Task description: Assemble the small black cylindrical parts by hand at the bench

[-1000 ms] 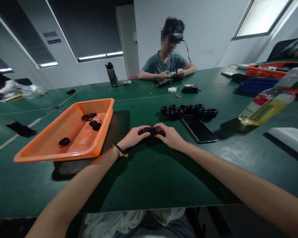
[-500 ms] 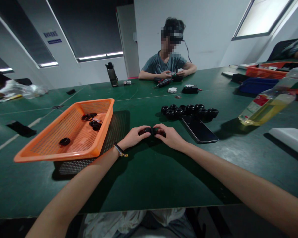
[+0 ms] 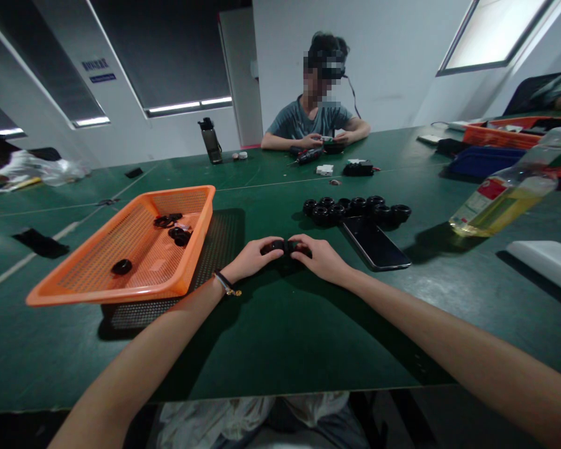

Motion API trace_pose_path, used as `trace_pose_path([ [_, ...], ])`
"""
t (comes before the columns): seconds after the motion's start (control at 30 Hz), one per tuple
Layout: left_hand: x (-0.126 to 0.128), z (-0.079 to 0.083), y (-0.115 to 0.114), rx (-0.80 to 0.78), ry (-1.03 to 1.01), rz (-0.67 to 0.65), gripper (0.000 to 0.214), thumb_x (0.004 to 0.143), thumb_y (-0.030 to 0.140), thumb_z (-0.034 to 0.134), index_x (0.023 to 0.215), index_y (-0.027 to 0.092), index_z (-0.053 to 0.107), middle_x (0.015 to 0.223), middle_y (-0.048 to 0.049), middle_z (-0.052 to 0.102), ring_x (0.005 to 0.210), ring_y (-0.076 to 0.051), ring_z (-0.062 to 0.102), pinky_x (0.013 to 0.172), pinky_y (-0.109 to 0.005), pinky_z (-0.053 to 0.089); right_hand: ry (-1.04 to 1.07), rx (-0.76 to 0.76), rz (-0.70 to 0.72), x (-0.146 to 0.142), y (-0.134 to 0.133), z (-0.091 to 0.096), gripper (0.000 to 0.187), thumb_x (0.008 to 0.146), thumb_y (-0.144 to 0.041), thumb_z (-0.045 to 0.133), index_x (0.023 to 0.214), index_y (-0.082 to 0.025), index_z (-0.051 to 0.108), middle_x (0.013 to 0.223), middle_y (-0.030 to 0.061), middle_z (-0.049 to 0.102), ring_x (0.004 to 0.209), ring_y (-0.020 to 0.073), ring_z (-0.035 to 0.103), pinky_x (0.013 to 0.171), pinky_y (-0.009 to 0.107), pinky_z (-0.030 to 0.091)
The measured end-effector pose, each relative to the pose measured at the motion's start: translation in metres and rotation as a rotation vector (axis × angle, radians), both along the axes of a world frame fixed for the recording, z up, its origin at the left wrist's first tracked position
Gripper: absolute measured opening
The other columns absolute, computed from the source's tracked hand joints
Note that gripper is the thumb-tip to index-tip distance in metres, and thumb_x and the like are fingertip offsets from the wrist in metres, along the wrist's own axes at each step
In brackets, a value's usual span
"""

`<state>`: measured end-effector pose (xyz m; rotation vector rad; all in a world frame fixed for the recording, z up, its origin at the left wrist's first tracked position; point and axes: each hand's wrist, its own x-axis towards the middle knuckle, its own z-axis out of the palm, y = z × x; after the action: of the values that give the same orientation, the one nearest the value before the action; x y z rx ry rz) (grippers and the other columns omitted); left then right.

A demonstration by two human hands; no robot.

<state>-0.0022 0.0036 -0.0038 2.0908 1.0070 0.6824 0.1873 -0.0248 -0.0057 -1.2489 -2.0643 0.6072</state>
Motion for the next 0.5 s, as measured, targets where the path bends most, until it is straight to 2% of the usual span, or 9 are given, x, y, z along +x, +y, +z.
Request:
trace_pose_path([
  [0.5, -0.0017, -0.0025, 0.0020, -0.007, -0.014, -0.020, 0.037, 0.080, 0.033, 0.052, 0.113, 0.015, 0.054, 0.105, -0.0079, 0.062, 0.092, -0.019, 0.058, 0.084, -0.032, 0.043, -0.023, -0.032, -0.006, -0.0009, -0.0007, 0.0021, 0.025, 0.080, -0.018, 0.052, 0.104, -0.015, 0.054, 0.079, 0.0050, 0.067, 0.074, 0.0182, 0.063, 0.069, 0.032, 0.047],
])
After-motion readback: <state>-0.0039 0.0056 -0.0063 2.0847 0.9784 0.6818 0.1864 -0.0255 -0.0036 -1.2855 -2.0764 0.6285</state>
